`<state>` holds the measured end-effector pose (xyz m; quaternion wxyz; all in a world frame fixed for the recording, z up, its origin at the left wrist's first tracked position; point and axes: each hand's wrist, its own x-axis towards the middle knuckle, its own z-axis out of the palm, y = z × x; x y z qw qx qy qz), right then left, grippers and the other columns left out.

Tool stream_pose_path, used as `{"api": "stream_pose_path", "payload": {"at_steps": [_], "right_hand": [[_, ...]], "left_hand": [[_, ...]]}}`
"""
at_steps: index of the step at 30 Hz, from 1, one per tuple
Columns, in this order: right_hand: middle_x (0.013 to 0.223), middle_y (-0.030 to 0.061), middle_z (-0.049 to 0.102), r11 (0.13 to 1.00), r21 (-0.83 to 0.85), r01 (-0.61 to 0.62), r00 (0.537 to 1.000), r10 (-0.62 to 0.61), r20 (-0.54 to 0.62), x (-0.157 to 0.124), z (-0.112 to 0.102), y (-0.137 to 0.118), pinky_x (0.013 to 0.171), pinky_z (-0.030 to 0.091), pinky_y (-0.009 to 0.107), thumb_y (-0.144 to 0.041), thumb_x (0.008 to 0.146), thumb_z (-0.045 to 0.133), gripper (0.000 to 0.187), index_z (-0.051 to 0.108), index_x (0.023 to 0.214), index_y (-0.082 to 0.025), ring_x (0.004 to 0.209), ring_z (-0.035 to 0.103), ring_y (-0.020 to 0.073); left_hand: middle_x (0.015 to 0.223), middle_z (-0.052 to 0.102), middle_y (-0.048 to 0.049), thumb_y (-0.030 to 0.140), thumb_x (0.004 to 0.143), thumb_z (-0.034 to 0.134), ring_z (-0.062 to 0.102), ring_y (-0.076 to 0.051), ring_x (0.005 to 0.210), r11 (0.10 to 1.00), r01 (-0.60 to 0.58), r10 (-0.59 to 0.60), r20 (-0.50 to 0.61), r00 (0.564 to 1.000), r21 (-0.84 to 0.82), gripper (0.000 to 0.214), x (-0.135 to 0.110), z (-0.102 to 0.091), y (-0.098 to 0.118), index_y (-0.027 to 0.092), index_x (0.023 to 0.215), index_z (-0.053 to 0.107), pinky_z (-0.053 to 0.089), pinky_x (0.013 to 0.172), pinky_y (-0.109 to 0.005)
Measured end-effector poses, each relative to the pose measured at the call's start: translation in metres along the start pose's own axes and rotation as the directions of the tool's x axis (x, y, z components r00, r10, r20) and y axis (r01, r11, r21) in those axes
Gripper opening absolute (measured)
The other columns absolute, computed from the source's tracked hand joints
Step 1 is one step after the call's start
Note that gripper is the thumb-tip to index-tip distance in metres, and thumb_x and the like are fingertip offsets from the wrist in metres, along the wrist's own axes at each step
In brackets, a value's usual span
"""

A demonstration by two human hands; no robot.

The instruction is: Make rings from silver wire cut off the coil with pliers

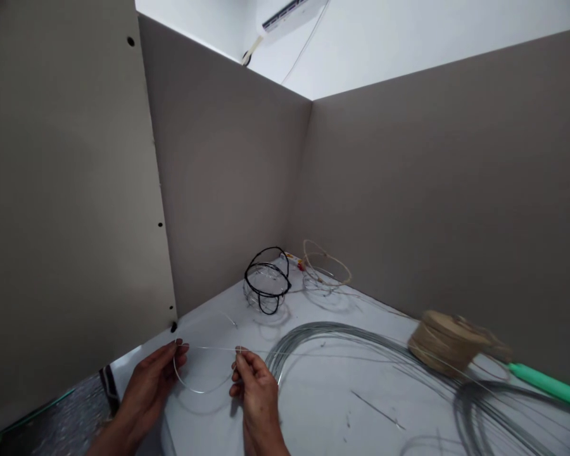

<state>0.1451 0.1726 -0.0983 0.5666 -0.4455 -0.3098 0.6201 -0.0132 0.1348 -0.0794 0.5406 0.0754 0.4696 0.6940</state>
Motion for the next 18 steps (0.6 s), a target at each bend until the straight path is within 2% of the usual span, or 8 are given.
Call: {"api": "stream_pose_path", "payload": {"at_steps": [4,9,14,18], "right_hand": [[0.052,-0.0035,0.053,1.0,-0.004,-0.015,1.0,0.015,0.023,0.0001,0.0003,-0.0014,0.035,0.037,0.017,-0.039,0.05,0.075,0.037,0.066,0.076,-0.014,0.046,0.046,0.0077],[0.051,-0.0038,0.053,1.0,0.002,-0.022,0.999,0.022,0.038,-0.0005,0.0005,-0.0016,0.035,0.036,0.016,-0.038,0.049,0.075,0.04,0.066,0.08,-0.014,0.045,0.046,0.0074],[0.052,-0.0037,0.053,0.999,0.012,-0.036,0.998,0.035,0.049,-0.0046,0.0017,-0.0047,0.036,0.036,0.016,-0.036,0.052,0.074,0.037,0.067,0.081,-0.015,0.046,0.046,0.0077],[0.057,-0.0023,0.058,0.998,0.042,-0.038,0.999,0.038,-0.007,-0.005,0.0026,-0.0093,0.038,0.037,0.016,-0.035,0.05,0.075,0.037,0.066,0.079,-0.015,0.05,0.049,0.0083]], "left_hand": [[0.077,0.068,-0.011,0.012,0.076,0.054,0.062,-0.012,0.059,0.998,0.013,-0.014,0.017,1.0,0.054,0.012,0.0009,-0.0029,-0.0025,0.009,0.082,0.064,0.048,0.056,-0.021],[0.078,0.068,-0.0113,0.015,0.074,0.056,0.062,-0.013,0.063,0.998,-0.038,0.037,0.029,0.999,0.057,0.012,0.0017,-0.0045,-0.0045,0.009,0.082,0.064,0.048,0.058,-0.021],[0.075,0.068,-0.0102,0.02,0.066,0.064,0.061,-0.012,0.061,0.995,-0.08,0.079,0.025,0.997,0.058,0.017,0.0019,-0.0033,-0.005,0.009,0.079,0.064,0.046,0.056,-0.021],[0.072,0.068,-0.0096,0.03,0.057,0.071,0.059,-0.012,0.057,0.99,-0.119,0.115,0.053,0.992,0.071,0.03,0.0006,-0.001,-0.0043,0.009,0.078,0.065,0.044,0.053,-0.02]]}}
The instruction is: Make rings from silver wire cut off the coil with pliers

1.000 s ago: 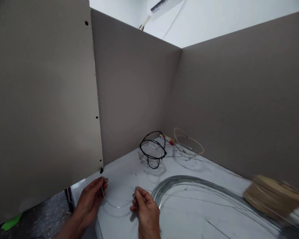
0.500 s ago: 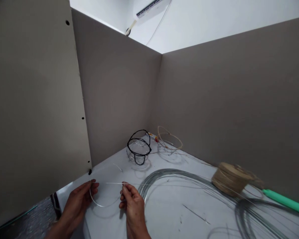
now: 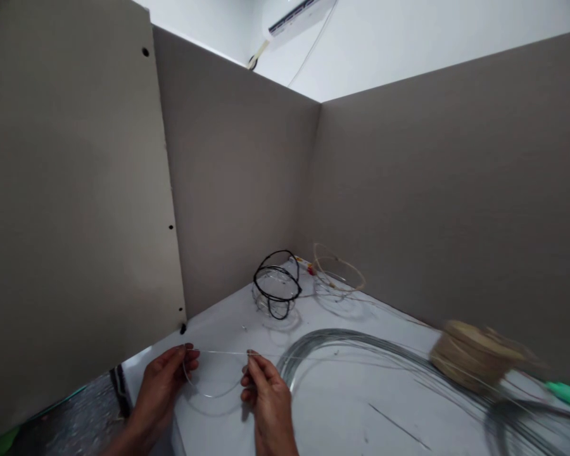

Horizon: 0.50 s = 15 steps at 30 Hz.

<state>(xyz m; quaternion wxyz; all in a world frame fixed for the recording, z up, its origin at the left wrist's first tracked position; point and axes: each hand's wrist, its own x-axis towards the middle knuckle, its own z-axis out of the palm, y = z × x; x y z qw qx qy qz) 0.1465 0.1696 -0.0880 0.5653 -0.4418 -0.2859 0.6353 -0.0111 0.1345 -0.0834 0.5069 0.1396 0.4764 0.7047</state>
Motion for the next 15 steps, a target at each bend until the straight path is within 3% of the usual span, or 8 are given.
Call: {"api": "stream_pose_path", "payload": {"at_steps": [8,15], "right_hand": [[0.053,-0.0038,0.056,0.999,-0.022,-0.037,0.999,0.036,-0.032,0.0071,0.0015,0.0031,0.038,0.037,0.016,-0.036,0.044,0.078,0.042,0.064,0.077,-0.014,0.046,0.048,0.0073],[0.053,-0.0036,0.056,0.999,-0.041,-0.021,1.0,0.021,-0.016,0.0068,0.0001,0.005,0.038,0.037,0.016,-0.038,0.046,0.077,0.042,0.064,0.078,-0.014,0.046,0.048,0.0071]], "left_hand": [[0.07,0.067,-0.0084,0.035,0.051,0.075,0.055,-0.009,0.052,0.999,-0.051,0.051,0.016,0.999,0.006,0.039,0.0028,0.0001,0.0019,0.009,0.078,0.066,0.042,0.052,-0.019],[0.074,0.067,-0.0083,0.025,0.052,0.076,0.056,-0.009,0.057,0.989,0.027,-0.032,-0.03,0.999,-0.147,0.03,0.0009,0.0046,0.0015,0.011,0.076,0.064,0.042,0.053,-0.018]]}}
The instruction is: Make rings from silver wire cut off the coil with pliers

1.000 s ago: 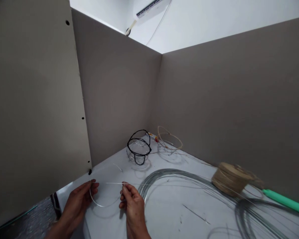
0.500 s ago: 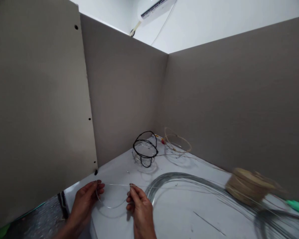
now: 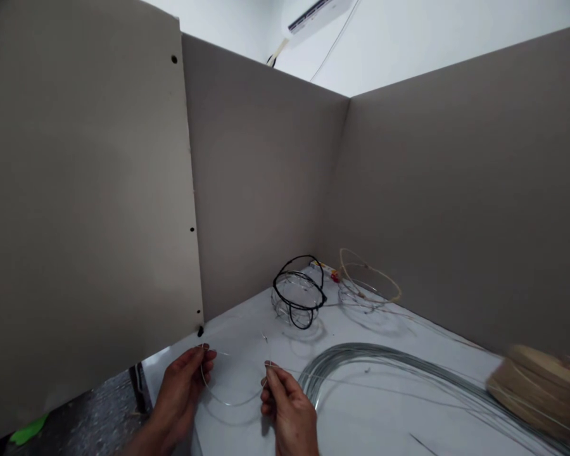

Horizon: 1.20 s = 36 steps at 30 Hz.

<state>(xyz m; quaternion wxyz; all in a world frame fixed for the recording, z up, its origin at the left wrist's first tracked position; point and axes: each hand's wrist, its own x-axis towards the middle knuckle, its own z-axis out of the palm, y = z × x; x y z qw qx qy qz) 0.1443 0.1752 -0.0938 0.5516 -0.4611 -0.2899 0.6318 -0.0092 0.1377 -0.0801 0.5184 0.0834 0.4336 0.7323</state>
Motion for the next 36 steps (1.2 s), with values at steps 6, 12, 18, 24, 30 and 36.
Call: {"api": "stream_pose_path", "payload": {"at_steps": [6,12,18,24,30,36], "right_hand": [[0.052,-0.0037,0.056,1.0,0.014,-0.003,1.0,0.003,0.005,0.0,0.001,0.0,0.037,0.037,0.016,-0.038,0.045,0.078,0.043,0.064,0.078,-0.014,0.046,0.048,0.0075],[0.054,-0.0033,0.057,0.999,0.031,-0.011,1.0,0.011,-0.003,0.001,-0.002,0.002,0.038,0.038,0.017,-0.036,0.046,0.078,0.042,0.063,0.08,-0.016,0.047,0.049,0.0086],[0.055,-0.003,0.058,1.0,0.02,-0.011,1.0,0.011,0.013,0.002,-0.006,0.004,0.039,0.038,0.017,-0.036,0.049,0.077,0.042,0.061,0.082,-0.017,0.048,0.05,0.0083],[0.053,-0.0035,0.057,1.0,0.022,-0.008,1.0,0.007,0.005,0.003,-0.004,0.004,0.038,0.037,0.018,-0.036,0.046,0.078,0.043,0.061,0.08,-0.016,0.045,0.049,0.0085],[0.05,-0.0037,0.056,0.999,-0.005,0.04,0.999,-0.04,-0.013,-0.003,-0.002,0.003,0.037,0.036,0.018,-0.037,0.051,0.074,0.036,0.062,0.078,-0.016,0.044,0.048,0.0085],[0.066,-0.0016,0.06,0.997,0.021,0.071,0.994,-0.07,-0.081,-0.007,-0.003,-0.004,0.043,0.041,0.019,-0.031,0.05,0.075,0.033,0.064,0.078,-0.017,0.057,0.053,0.0107]], "left_hand": [[0.069,0.066,-0.006,0.034,0.056,0.072,0.053,-0.008,0.051,0.985,-0.101,0.096,0.041,0.995,0.141,0.028,0.0,0.002,0.002,0.012,0.071,0.063,0.039,0.049,-0.018],[0.059,0.061,-0.0037,0.044,0.054,0.069,0.049,-0.008,0.046,0.954,-0.179,0.165,0.078,0.983,0.24,0.038,0.002,0.004,0.0,0.011,0.071,0.063,0.036,0.047,-0.02],[0.057,0.055,-0.0005,0.045,0.063,0.063,0.043,-0.007,0.044,0.924,-0.258,0.232,0.125,0.965,0.281,0.036,0.003,0.002,-0.004,0.011,0.075,0.062,0.033,0.046,-0.019],[0.052,0.05,0.0028,0.043,0.064,0.062,0.04,-0.006,0.041,0.913,-0.279,0.252,0.126,0.959,0.299,0.032,0.003,0.003,-0.004,0.012,0.071,0.061,0.031,0.043,-0.019],[0.048,0.048,0.0042,0.04,0.064,0.063,0.041,-0.007,0.041,0.906,-0.262,0.24,0.105,0.965,0.332,0.028,-0.001,0.001,-0.001,0.013,0.07,0.062,0.032,0.043,-0.019],[0.051,0.05,0.0035,0.04,0.06,0.065,0.042,-0.007,0.041,0.909,-0.265,0.25,0.089,0.964,0.323,0.029,0.0,-0.002,-0.009,0.013,0.068,0.063,0.034,0.042,-0.019]]}}
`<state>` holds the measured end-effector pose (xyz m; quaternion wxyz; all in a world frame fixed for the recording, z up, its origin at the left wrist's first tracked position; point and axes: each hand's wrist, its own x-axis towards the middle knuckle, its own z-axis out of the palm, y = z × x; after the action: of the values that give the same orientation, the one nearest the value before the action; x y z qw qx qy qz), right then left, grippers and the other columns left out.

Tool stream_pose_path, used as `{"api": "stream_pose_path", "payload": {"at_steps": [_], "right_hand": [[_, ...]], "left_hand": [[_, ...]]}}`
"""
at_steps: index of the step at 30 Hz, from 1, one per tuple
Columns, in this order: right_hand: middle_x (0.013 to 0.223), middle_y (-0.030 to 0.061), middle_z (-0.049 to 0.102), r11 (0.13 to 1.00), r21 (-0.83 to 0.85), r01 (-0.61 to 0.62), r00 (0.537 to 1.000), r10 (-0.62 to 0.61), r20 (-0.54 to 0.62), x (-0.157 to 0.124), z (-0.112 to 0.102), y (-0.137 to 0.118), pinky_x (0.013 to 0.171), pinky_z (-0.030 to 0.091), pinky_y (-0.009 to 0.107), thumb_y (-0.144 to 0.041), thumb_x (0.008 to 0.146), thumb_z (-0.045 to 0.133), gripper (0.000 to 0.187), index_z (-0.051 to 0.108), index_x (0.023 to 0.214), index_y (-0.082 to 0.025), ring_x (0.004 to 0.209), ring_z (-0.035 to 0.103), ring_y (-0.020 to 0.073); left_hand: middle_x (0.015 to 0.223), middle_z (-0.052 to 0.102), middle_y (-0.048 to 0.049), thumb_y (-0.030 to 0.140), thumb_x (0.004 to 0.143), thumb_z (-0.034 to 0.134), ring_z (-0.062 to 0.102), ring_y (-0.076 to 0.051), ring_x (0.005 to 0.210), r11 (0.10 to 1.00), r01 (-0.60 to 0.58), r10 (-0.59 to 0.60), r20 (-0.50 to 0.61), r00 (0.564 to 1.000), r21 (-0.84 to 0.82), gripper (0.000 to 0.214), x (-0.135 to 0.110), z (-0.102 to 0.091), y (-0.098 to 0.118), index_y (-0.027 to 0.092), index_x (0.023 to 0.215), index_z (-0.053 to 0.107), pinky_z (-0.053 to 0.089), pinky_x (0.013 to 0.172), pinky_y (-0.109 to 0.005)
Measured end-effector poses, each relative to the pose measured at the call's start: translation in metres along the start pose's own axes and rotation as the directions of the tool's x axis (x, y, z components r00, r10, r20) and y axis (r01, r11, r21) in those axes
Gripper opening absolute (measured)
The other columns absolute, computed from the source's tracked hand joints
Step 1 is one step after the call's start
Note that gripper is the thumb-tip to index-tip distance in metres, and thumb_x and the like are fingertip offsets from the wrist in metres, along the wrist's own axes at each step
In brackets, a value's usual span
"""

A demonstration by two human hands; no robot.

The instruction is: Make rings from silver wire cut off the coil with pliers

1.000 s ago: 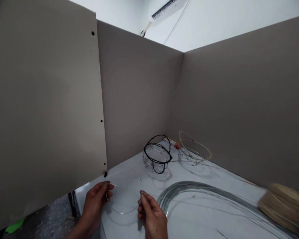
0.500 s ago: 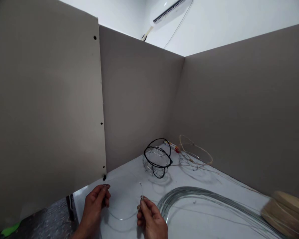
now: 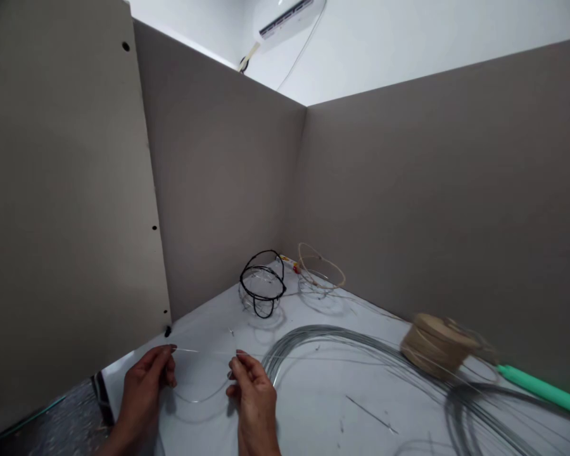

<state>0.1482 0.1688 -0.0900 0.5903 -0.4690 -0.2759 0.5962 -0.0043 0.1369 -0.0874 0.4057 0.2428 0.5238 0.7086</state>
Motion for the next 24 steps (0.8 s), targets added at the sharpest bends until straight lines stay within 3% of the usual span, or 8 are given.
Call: {"api": "stream_pose_path", "payload": {"at_steps": [17,24], "right_hand": [[0.065,-0.0034,0.058,0.996,0.082,-0.022,1.0,0.022,-0.009,-0.0026,-0.0003,-0.0074,0.043,0.038,0.016,-0.026,0.047,0.076,0.028,0.065,0.072,-0.018,0.055,0.05,0.0074],[0.059,-0.0038,0.057,0.998,0.045,0.043,0.999,-0.041,-0.031,0.0014,-0.0009,-0.0043,0.041,0.037,0.017,-0.029,0.046,0.077,0.029,0.065,0.069,-0.017,0.05,0.049,0.007]], "left_hand": [[0.054,0.052,0.0031,0.038,0.056,0.069,0.045,-0.007,0.042,0.99,0.055,-0.056,-0.009,0.998,-0.129,0.03,-0.0059,0.0032,-0.0046,0.013,0.073,0.063,0.04,0.041,-0.02],[0.054,0.052,0.0033,0.038,0.057,0.068,0.046,-0.008,0.042,0.987,0.077,-0.081,-0.025,0.996,-0.139,0.03,-0.0077,0.0043,-0.0091,0.012,0.073,0.063,0.041,0.04,-0.021]]}}
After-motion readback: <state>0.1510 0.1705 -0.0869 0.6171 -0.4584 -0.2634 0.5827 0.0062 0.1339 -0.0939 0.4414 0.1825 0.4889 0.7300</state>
